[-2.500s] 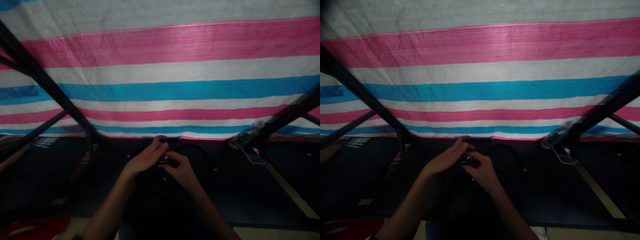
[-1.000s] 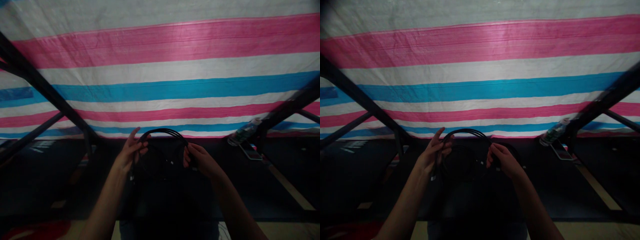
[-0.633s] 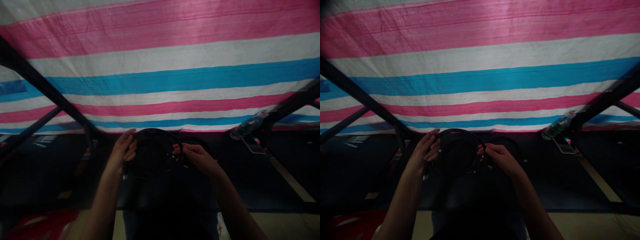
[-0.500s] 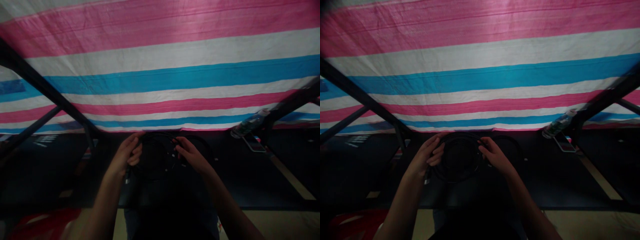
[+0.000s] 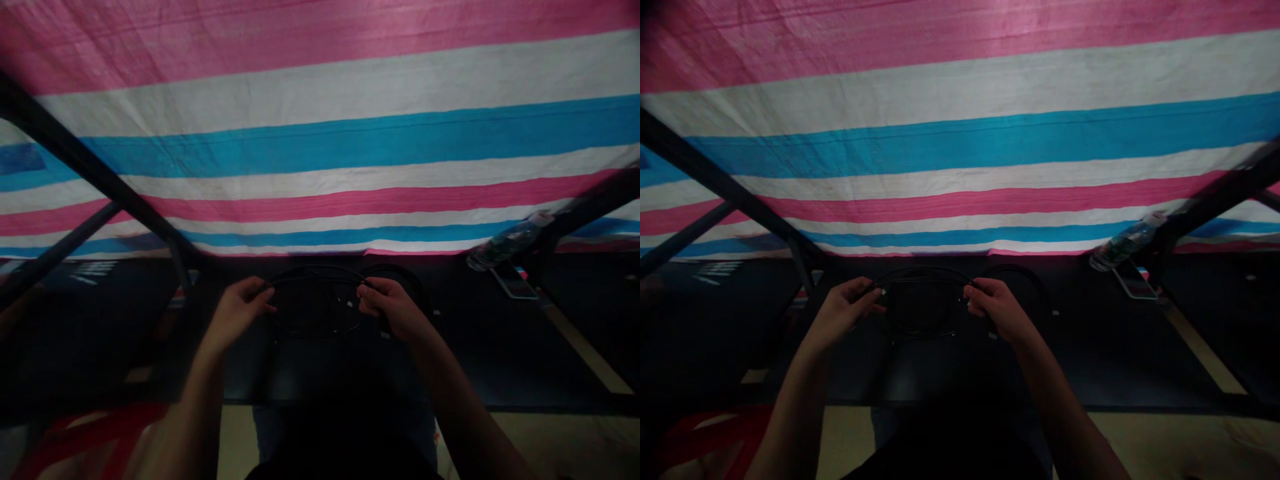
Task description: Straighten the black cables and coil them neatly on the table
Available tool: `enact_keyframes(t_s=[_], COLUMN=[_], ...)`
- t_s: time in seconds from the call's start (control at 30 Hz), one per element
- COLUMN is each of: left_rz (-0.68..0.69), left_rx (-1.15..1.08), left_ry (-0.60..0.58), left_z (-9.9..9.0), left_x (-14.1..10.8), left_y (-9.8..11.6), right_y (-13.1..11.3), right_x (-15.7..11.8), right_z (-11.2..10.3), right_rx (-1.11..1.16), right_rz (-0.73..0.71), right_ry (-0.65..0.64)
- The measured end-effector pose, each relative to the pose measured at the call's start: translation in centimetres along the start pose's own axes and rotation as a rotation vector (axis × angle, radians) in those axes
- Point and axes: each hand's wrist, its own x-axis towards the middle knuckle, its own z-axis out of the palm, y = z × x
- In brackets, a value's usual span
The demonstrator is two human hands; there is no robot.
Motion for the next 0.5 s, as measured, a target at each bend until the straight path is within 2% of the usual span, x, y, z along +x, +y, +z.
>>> enact_keyframes(t_s=[0.07, 0.17, 0.23, 0.3, 0.4, 0.5], left_rz=[0.042, 0.130, 0.211, 0.343, 0.611, 0.742], left_rx=[-0.016, 0.017, 0.143, 0.375, 0.724, 0.848], left_ry=[0.016, 0.098, 0.163, 0.169, 0.038, -0.099], left_z=[0.1, 0.4, 0.2, -0.6, -2.7, -4.9], left_x=[0.3, 0.7, 0.9, 1.2, 2.4, 4.2], left_y=[-0.9, -2.3, -3.3, -4.4, -6.3, -8.6], right_y=[0.7, 1.1, 0.7, -0.1, -1.0, -0.2], right_x=[0.3, 0.8, 1.0, 1.1, 1.4, 2.1], right_z=[0.4, 1.0, 1.0, 0.7, -0.2, -0.8], right_rx=[-0.045, -0.102, -0.252, -0.537, -1.037, -1.368], right_rz=[0.013, -0.001, -0.084, -0.247, -0.541, -0.675], right_ry=[-0.024, -0.088, -0.112, -0.131, -0.233, -0.387])
